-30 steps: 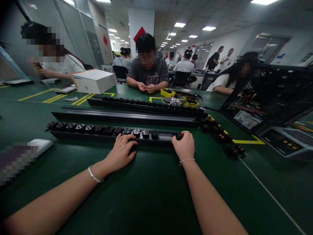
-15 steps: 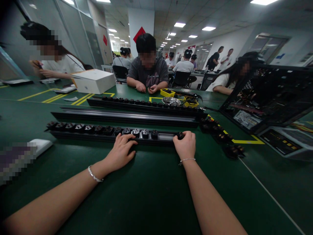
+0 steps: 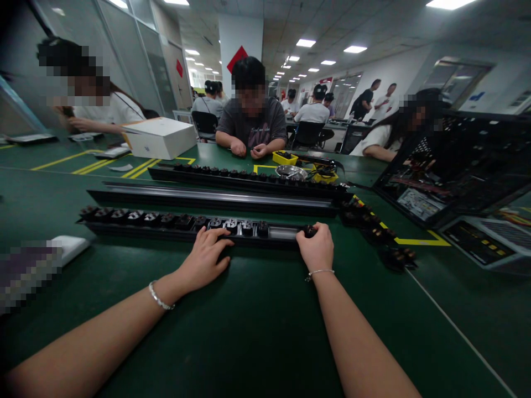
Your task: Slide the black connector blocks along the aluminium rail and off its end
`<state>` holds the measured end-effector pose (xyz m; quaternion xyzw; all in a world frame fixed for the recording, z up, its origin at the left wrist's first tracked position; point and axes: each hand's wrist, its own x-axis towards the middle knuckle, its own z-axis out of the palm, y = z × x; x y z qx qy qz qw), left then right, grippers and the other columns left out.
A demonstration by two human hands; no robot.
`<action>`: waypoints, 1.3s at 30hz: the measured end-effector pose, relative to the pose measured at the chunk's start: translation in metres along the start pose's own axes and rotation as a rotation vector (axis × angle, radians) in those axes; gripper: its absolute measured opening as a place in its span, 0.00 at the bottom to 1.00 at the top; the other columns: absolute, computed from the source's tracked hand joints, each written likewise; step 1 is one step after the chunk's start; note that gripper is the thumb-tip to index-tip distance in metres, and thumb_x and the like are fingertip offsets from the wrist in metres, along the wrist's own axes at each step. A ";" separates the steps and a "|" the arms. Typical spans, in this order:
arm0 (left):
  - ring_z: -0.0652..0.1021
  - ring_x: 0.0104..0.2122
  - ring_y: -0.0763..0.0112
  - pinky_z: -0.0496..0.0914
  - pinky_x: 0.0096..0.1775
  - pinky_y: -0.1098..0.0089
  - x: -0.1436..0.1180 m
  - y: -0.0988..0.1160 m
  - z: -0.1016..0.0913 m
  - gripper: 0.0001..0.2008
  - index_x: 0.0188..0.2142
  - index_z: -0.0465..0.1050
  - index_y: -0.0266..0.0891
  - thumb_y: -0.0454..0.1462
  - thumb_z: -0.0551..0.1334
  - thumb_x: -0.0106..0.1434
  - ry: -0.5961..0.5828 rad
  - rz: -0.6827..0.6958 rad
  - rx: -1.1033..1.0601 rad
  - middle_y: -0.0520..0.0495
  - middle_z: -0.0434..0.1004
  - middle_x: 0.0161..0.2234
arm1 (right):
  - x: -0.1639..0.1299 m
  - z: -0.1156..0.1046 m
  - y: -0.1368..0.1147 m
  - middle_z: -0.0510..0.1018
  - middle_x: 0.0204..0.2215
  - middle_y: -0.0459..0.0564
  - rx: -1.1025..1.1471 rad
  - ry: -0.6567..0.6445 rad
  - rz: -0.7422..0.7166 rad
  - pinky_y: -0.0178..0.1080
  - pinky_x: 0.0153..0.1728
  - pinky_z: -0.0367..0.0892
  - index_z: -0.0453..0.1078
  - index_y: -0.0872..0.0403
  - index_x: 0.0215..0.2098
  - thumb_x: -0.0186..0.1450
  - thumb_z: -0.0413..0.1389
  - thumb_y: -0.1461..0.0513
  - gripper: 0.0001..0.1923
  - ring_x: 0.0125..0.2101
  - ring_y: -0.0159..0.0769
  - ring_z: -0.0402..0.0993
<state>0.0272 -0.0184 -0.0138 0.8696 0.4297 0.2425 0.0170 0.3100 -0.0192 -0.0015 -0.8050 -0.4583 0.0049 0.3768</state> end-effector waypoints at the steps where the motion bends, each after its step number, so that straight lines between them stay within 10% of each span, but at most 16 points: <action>1: 0.63 0.57 0.55 0.47 0.61 0.43 0.000 0.000 0.000 0.15 0.46 0.69 0.41 0.36 0.58 0.58 -0.001 0.000 -0.001 0.43 0.65 0.54 | 0.000 0.000 0.001 0.70 0.42 0.57 -0.002 0.013 -0.022 0.43 0.46 0.61 0.61 0.54 0.38 0.52 0.53 0.56 0.17 0.44 0.44 0.66; 39: 0.63 0.57 0.56 0.46 0.61 0.44 0.001 -0.001 -0.001 0.14 0.45 0.70 0.40 0.36 0.57 0.59 -0.010 -0.009 -0.028 0.42 0.65 0.54 | 0.007 -0.002 0.007 0.68 0.44 0.56 0.025 0.038 0.043 0.43 0.46 0.61 0.62 0.54 0.44 0.52 0.53 0.58 0.21 0.44 0.44 0.66</action>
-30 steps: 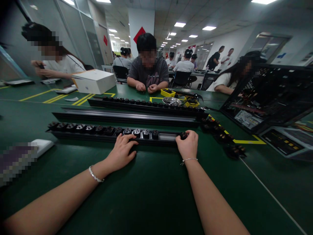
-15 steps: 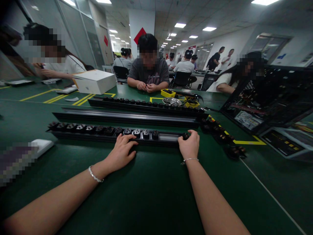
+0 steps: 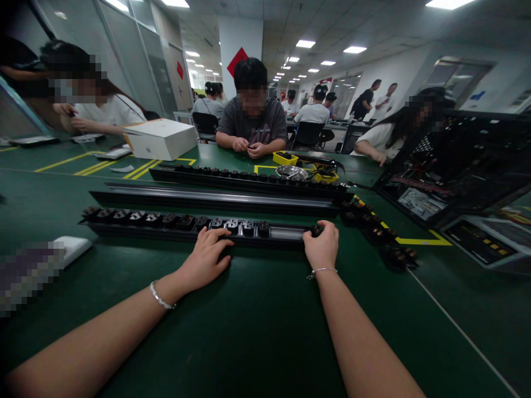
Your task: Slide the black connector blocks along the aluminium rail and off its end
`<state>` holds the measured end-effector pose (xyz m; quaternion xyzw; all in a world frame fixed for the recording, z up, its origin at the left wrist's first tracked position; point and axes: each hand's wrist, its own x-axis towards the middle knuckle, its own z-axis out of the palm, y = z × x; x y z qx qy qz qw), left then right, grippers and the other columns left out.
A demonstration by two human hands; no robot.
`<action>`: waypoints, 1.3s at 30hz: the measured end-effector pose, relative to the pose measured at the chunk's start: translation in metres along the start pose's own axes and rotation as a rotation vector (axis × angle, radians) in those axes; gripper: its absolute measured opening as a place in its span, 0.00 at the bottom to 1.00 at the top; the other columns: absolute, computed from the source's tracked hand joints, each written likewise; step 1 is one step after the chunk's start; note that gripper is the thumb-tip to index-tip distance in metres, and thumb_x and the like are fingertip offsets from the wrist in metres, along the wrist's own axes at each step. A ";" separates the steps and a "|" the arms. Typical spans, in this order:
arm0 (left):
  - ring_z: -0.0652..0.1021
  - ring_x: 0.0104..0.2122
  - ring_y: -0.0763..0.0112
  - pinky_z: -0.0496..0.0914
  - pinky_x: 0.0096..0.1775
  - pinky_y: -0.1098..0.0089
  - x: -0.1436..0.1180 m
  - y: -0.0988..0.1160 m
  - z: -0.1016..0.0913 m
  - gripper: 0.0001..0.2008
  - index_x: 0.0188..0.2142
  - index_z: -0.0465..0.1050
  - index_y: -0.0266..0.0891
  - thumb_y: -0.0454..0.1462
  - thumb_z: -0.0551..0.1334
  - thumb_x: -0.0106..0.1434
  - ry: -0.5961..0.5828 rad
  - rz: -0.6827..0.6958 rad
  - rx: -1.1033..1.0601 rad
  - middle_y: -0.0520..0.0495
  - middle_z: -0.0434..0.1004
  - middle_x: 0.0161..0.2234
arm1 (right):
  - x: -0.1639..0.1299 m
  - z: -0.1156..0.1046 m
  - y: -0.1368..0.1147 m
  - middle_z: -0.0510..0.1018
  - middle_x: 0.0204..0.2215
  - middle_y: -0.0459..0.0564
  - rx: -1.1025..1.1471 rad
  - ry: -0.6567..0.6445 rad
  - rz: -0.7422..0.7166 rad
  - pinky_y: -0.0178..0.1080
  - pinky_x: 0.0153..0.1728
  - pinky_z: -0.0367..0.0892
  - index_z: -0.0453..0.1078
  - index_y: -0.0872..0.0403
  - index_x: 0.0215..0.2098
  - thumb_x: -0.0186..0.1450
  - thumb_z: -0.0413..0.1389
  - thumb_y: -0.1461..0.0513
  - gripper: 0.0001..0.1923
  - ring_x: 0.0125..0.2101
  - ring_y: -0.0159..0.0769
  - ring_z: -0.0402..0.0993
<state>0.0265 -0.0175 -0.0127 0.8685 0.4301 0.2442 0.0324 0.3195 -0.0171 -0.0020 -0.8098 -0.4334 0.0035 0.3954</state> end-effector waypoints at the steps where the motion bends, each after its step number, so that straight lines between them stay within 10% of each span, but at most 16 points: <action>1: 0.63 0.57 0.56 0.46 0.61 0.44 0.000 0.000 0.000 0.14 0.45 0.70 0.40 0.36 0.57 0.59 0.001 0.001 0.000 0.42 0.65 0.54 | 0.000 0.000 0.000 0.68 0.43 0.56 -0.003 0.001 0.003 0.42 0.46 0.62 0.62 0.54 0.43 0.52 0.53 0.58 0.21 0.43 0.43 0.66; 20: 0.64 0.56 0.56 0.47 0.61 0.44 0.000 -0.003 0.004 0.13 0.44 0.70 0.39 0.35 0.58 0.59 0.018 0.012 0.011 0.42 0.65 0.53 | 0.018 -0.014 0.022 0.72 0.37 0.52 -0.017 0.070 0.080 0.42 0.40 0.64 0.63 0.53 0.41 0.50 0.54 0.58 0.19 0.35 0.40 0.68; 30: 0.63 0.57 0.57 0.46 0.61 0.44 0.000 -0.003 0.004 0.14 0.45 0.70 0.39 0.35 0.57 0.59 0.017 0.021 0.006 0.42 0.65 0.53 | 0.055 -0.026 0.080 0.72 0.38 0.56 -0.147 0.234 0.070 0.48 0.44 0.63 0.67 0.53 0.45 0.54 0.54 0.58 0.20 0.43 0.48 0.66; 39: 0.64 0.56 0.57 0.48 0.61 0.45 0.000 -0.003 0.004 0.14 0.45 0.71 0.40 0.35 0.58 0.58 0.026 0.012 0.000 0.43 0.65 0.53 | 0.078 -0.020 0.095 0.73 0.40 0.61 -0.339 0.119 -0.001 0.49 0.41 0.63 0.70 0.57 0.46 0.57 0.52 0.61 0.20 0.41 0.49 0.67</action>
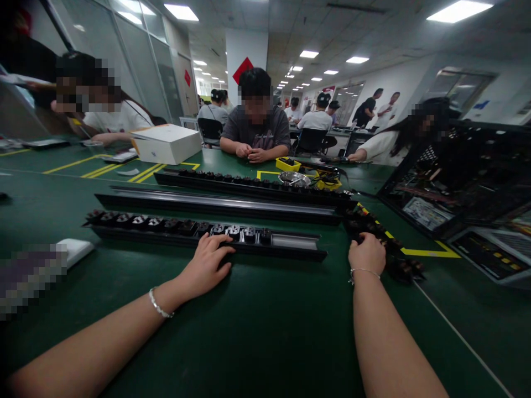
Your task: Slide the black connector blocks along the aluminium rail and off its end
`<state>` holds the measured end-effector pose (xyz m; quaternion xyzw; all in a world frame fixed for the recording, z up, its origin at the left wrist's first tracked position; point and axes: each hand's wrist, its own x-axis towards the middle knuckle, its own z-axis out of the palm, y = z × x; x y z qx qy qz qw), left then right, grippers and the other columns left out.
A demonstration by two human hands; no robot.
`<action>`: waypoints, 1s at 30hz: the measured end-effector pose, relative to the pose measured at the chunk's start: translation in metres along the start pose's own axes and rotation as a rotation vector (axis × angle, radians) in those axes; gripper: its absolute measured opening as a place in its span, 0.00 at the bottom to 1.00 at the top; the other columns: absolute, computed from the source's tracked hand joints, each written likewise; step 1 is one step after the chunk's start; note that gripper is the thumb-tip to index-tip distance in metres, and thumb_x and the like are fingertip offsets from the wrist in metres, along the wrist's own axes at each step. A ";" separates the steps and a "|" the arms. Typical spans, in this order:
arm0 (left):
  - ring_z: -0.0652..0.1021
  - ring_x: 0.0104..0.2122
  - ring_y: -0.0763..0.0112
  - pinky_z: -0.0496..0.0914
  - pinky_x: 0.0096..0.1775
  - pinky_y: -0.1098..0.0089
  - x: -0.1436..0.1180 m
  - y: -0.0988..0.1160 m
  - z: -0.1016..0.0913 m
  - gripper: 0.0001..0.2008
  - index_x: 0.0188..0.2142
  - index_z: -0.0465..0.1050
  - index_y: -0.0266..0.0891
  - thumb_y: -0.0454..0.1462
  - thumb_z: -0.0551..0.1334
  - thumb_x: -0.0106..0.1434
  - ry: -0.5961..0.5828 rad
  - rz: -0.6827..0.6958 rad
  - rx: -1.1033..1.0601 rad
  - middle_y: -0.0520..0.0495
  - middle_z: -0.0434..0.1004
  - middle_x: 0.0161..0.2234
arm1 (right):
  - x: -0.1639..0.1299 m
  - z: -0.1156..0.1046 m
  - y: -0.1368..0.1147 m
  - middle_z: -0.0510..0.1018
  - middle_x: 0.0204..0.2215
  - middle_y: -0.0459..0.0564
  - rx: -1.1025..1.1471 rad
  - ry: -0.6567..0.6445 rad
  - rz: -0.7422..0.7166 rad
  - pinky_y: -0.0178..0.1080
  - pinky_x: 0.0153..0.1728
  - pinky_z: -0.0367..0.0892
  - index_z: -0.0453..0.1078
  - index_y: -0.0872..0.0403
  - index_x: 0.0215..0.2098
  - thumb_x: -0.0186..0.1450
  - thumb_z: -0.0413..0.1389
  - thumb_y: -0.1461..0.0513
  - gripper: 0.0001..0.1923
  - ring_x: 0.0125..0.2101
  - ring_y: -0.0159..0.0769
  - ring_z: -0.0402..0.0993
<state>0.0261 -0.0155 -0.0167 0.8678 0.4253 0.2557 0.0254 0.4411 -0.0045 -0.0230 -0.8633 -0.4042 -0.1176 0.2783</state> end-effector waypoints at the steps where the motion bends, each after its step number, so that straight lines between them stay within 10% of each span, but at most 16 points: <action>1: 0.64 0.56 0.57 0.47 0.61 0.44 0.000 0.001 0.000 0.14 0.44 0.71 0.40 0.35 0.58 0.58 -0.003 -0.006 0.000 0.43 0.65 0.53 | 0.000 0.000 -0.001 0.73 0.41 0.61 -0.014 0.011 -0.021 0.49 0.42 0.62 0.70 0.58 0.46 0.57 0.51 0.61 0.20 0.42 0.49 0.67; 9: 0.63 0.57 0.57 0.47 0.62 0.45 0.000 0.003 -0.002 0.13 0.45 0.71 0.41 0.36 0.58 0.59 -0.005 -0.017 -0.003 0.44 0.65 0.54 | -0.011 -0.014 -0.011 0.71 0.50 0.63 0.021 0.277 0.020 0.57 0.45 0.56 0.71 0.56 0.49 0.58 0.50 0.57 0.23 0.50 0.58 0.61; 13: 0.63 0.57 0.58 0.46 0.62 0.45 0.000 0.003 -0.002 0.14 0.45 0.71 0.41 0.36 0.58 0.59 -0.013 -0.013 -0.007 0.44 0.65 0.54 | -0.018 -0.023 -0.031 0.73 0.46 0.64 0.130 0.374 -0.182 0.51 0.50 0.55 0.70 0.61 0.46 0.58 0.47 0.60 0.22 0.49 0.51 0.64; 19: 0.63 0.57 0.58 0.46 0.62 0.46 0.000 0.003 -0.004 0.14 0.46 0.70 0.41 0.36 0.58 0.59 -0.019 0.005 -0.008 0.44 0.64 0.55 | -0.074 -0.021 -0.114 0.75 0.44 0.56 0.270 -0.008 -0.571 0.44 0.50 0.57 0.71 0.57 0.43 0.61 0.46 0.57 0.19 0.46 0.42 0.67; 24: 0.63 0.57 0.58 0.47 0.62 0.46 -0.001 0.003 -0.003 0.14 0.45 0.71 0.42 0.35 0.59 0.58 -0.001 0.018 0.013 0.44 0.64 0.54 | -0.120 -0.019 -0.167 0.75 0.47 0.55 0.240 -0.202 -0.494 0.45 0.48 0.59 0.69 0.54 0.49 0.61 0.49 0.49 0.25 0.48 0.45 0.66; 30: 0.63 0.57 0.58 0.47 0.62 0.46 0.000 0.003 -0.002 0.14 0.44 0.72 0.42 0.35 0.59 0.57 0.006 0.010 0.006 0.43 0.65 0.54 | -0.130 -0.021 -0.172 0.76 0.45 0.52 0.169 -0.215 -0.460 0.46 0.47 0.58 0.71 0.51 0.44 0.62 0.48 0.50 0.20 0.48 0.45 0.65</action>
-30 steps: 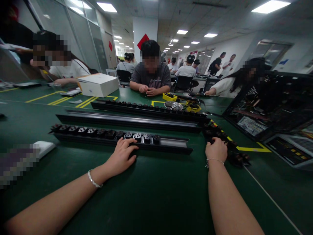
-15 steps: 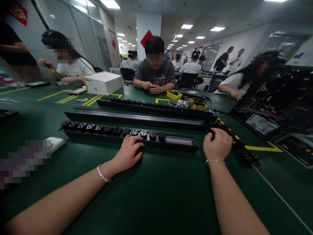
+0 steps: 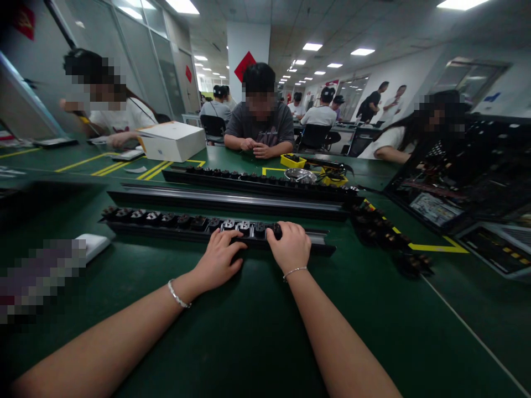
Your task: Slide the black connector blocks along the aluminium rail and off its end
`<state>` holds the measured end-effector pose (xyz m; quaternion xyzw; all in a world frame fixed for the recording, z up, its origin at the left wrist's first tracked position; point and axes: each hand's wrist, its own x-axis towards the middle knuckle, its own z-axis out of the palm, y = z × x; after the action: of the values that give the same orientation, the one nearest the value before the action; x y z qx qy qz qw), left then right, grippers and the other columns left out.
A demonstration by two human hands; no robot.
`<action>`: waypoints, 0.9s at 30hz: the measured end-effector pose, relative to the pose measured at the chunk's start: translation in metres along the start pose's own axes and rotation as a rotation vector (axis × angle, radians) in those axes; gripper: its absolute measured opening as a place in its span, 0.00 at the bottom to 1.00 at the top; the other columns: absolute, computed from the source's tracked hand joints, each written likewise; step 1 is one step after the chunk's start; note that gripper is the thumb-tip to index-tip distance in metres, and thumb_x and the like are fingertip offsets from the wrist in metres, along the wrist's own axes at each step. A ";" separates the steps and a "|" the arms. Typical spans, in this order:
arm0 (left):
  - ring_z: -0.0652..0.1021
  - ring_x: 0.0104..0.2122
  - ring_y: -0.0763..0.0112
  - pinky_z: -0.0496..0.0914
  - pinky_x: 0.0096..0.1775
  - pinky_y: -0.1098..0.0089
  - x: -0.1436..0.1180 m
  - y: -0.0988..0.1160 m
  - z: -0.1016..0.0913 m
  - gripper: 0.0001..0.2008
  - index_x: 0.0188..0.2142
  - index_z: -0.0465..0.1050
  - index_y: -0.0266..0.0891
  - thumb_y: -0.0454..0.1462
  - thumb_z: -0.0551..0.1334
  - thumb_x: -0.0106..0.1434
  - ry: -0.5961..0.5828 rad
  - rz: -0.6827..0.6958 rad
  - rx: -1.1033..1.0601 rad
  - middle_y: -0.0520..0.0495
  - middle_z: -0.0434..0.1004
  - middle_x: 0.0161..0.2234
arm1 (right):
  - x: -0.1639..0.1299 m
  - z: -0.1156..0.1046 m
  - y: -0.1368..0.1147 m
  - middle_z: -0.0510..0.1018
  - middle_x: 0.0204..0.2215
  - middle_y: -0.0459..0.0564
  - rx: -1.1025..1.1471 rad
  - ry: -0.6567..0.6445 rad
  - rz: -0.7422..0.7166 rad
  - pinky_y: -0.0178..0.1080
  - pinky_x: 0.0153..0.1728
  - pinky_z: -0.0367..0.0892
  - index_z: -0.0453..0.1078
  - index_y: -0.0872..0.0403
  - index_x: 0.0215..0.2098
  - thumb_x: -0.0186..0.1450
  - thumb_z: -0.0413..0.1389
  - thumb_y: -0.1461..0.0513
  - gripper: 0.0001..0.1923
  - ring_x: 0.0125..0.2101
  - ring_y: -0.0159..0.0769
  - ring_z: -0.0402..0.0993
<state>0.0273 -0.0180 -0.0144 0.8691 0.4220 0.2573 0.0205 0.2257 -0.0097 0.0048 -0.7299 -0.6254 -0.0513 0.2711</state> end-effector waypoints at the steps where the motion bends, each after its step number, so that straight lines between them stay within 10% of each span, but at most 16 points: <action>1: 0.63 0.57 0.58 0.47 0.62 0.46 0.000 0.000 0.000 0.14 0.44 0.72 0.42 0.35 0.59 0.58 0.002 0.001 -0.001 0.43 0.65 0.54 | 0.000 0.000 0.000 0.75 0.45 0.52 -0.002 0.007 0.002 0.46 0.47 0.58 0.71 0.51 0.45 0.62 0.48 0.50 0.20 0.48 0.45 0.65; 27: 0.64 0.56 0.57 0.47 0.62 0.46 0.002 0.002 0.000 0.15 0.45 0.73 0.43 0.36 0.58 0.58 -0.002 -0.019 0.026 0.44 0.66 0.53 | 0.003 0.001 -0.005 0.76 0.43 0.55 0.041 0.012 0.082 0.48 0.46 0.56 0.68 0.53 0.48 0.57 0.51 0.52 0.23 0.47 0.48 0.65</action>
<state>0.0297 -0.0181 -0.0136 0.8656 0.4334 0.2506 0.0118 0.2215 -0.0066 0.0069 -0.7489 -0.5942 -0.0319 0.2916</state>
